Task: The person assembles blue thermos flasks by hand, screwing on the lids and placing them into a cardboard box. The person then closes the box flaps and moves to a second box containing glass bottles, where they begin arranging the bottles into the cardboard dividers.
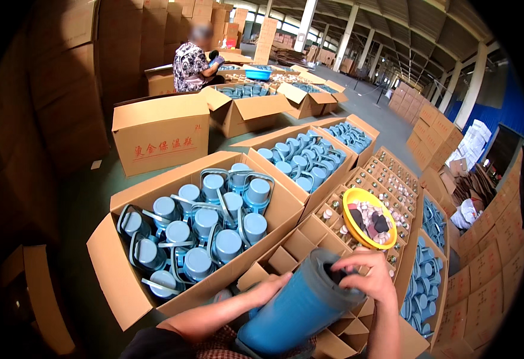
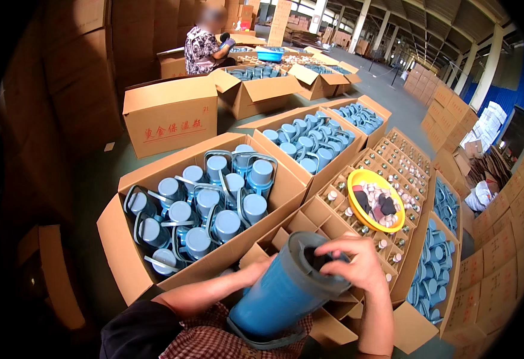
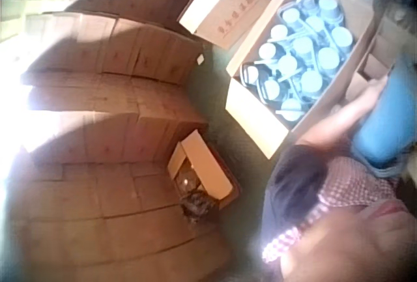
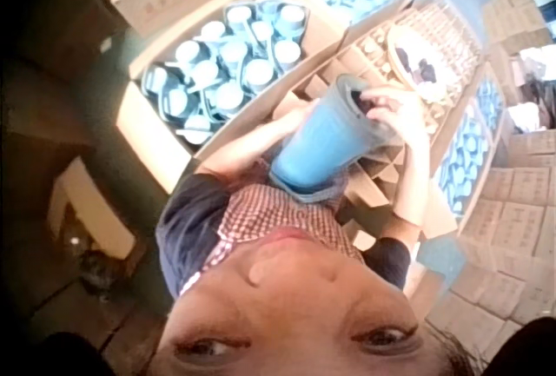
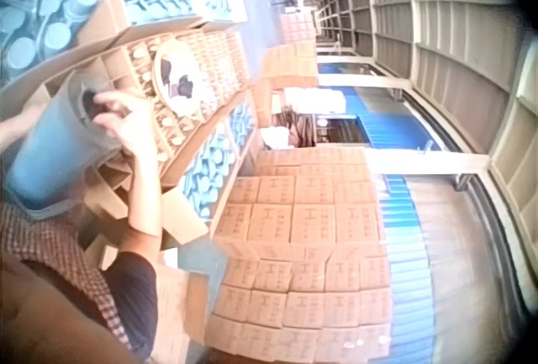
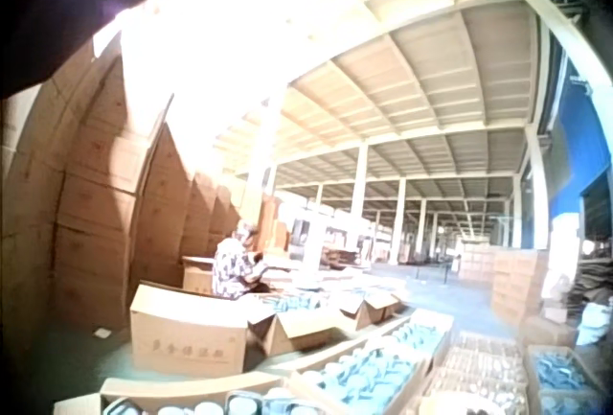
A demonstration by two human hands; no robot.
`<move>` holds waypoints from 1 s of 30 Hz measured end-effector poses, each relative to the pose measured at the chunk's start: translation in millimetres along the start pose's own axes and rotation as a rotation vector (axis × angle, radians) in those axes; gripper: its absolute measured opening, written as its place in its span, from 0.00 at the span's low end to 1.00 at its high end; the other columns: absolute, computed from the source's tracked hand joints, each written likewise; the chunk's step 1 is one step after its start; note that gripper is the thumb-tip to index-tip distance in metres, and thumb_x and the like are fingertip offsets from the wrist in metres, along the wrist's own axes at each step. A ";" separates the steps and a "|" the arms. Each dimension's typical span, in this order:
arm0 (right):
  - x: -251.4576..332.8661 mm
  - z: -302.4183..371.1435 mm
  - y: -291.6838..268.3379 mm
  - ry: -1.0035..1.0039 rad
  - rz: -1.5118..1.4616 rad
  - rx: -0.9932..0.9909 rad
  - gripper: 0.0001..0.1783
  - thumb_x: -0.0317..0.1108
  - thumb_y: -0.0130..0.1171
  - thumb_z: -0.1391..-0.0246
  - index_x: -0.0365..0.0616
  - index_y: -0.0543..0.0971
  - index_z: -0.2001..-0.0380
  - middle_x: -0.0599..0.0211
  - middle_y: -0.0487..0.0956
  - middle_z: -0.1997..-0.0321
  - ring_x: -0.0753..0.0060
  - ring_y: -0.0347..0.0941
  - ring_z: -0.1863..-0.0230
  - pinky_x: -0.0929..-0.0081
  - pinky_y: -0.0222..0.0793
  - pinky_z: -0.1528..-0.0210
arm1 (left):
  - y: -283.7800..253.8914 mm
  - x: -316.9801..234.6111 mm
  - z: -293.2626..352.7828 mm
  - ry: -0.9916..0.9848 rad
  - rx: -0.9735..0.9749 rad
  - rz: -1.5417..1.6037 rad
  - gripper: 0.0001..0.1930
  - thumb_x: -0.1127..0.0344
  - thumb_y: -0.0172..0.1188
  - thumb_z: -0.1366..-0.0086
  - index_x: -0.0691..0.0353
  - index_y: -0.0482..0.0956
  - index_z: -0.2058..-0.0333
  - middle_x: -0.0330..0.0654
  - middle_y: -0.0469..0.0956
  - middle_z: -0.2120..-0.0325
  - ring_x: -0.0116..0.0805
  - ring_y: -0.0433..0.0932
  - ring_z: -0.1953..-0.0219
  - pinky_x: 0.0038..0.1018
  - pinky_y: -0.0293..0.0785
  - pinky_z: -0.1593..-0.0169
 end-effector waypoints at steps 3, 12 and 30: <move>-81.2 51.6 -11.1 0.077 -0.468 -0.545 0.21 0.41 0.55 0.51 0.38 0.78 0.57 0.63 0.80 0.59 0.71 0.73 0.57 0.72 0.66 0.53 | -12.4 -56.4 44.4 -0.014 -0.162 -0.180 0.24 0.49 0.41 0.29 0.64 0.78 0.59 0.39 0.79 0.69 0.28 0.75 0.68 0.26 0.72 0.61; -94.7 186.5 167.5 0.098 -0.470 -0.230 0.24 0.50 0.51 0.45 0.37 0.80 0.67 0.54 0.79 0.57 0.57 0.73 0.51 0.59 0.59 0.42 | -62.9 6.2 107.8 -0.051 -0.293 0.041 0.17 0.63 0.45 0.31 0.58 0.66 0.45 0.32 0.72 0.73 0.20 0.70 0.76 0.16 0.63 0.78; -125.2 -100.5 77.2 0.376 -0.992 -0.370 0.09 0.36 0.50 0.41 0.42 0.69 0.69 0.64 0.74 0.72 0.73 0.67 0.82 0.74 0.64 0.79 | -155.3 -82.8 -97.1 -0.001 -0.416 0.705 0.20 0.62 0.48 0.33 0.59 0.62 0.44 0.49 0.74 0.55 0.43 0.77 0.57 0.42 0.75 0.50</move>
Point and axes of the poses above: each hand's wrist, its own z-axis away from the middle knuckle, its own y-axis out of the palm, x = y × z, the point moved 6 cm from there along -z, towards the middle knuckle
